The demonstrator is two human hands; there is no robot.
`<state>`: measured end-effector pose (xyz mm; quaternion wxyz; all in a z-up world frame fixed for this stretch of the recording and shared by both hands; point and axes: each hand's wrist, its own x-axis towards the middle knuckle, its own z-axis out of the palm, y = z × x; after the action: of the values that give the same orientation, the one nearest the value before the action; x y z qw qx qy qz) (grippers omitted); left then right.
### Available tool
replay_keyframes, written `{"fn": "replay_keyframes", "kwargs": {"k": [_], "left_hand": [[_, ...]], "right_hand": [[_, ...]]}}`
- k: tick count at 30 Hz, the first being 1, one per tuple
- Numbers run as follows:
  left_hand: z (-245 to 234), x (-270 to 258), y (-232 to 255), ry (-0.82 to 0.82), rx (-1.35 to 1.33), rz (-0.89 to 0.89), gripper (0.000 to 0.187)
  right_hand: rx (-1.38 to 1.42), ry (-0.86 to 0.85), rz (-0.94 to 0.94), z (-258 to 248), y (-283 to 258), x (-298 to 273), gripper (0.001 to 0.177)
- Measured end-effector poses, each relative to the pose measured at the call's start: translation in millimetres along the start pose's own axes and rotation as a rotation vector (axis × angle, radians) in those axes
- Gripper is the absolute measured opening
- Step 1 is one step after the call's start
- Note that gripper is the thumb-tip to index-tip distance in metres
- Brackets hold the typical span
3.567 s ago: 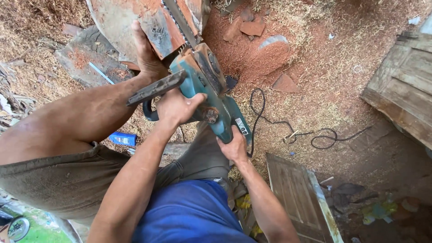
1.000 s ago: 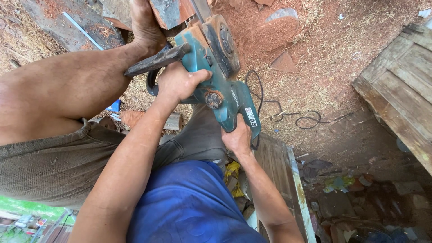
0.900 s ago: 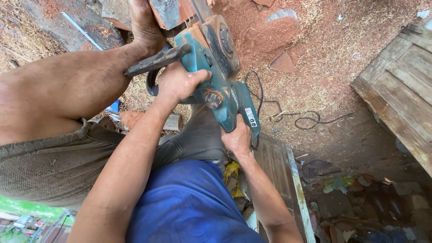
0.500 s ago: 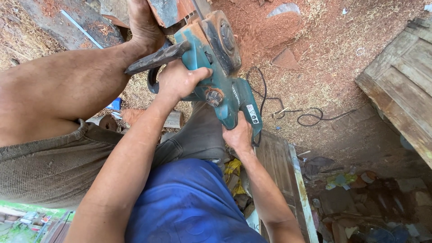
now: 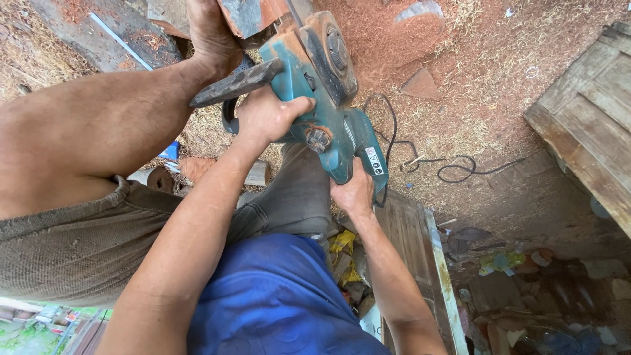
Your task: Cutting and measuring wood pieces using a hand-held chainsaw and a metal ruler.
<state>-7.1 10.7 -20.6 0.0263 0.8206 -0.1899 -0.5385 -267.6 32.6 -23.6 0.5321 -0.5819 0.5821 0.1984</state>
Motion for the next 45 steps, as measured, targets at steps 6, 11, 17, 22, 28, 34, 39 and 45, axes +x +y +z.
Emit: {"fn": "replay_keyframes", "kwargs": {"k": [6,11,17,22,28,34,39,45], "left_hand": [[3.7,2.0,-2.4,-0.022,0.030,-0.028,0.064],[5.8,4.0,-2.8,-0.024,0.057,-0.035,0.067],[6.7,6.9,-4.2,-0.022,0.043,-0.041,0.069],[1.0,4.9,-1.2,-0.015,0.006,-0.065,0.073],[-4.9,7.3,1.3,-0.039,-0.001,-0.114,0.072],[-5.4,10.1,-1.5,-0.028,-0.021,-0.067,0.075],[-7.0,11.5,-1.3,-0.036,0.002,-0.122,0.079],[0.3,11.9,-3.9,0.013,0.003,-0.036,0.072]], "right_hand": [[-0.013,0.019,-0.021,0.6,2.2,3.2,0.035],[-0.004,0.034,-0.051,2.9,6.3,4.3,0.036],[-0.006,-0.002,-0.016,1.8,6.3,5.0,0.036],[-0.066,0.040,-0.011,-3.3,-2.7,-1.5,0.035],[-0.043,0.001,0.040,-5.1,-10.6,-5.5,0.040],[-0.028,0.001,0.038,-5.6,-13.3,-10.5,0.039],[-0.032,-0.044,0.073,-6.4,-16.4,-12.5,0.037],[-0.058,0.005,0.021,-1.6,-3.1,0.0,0.039]]}}
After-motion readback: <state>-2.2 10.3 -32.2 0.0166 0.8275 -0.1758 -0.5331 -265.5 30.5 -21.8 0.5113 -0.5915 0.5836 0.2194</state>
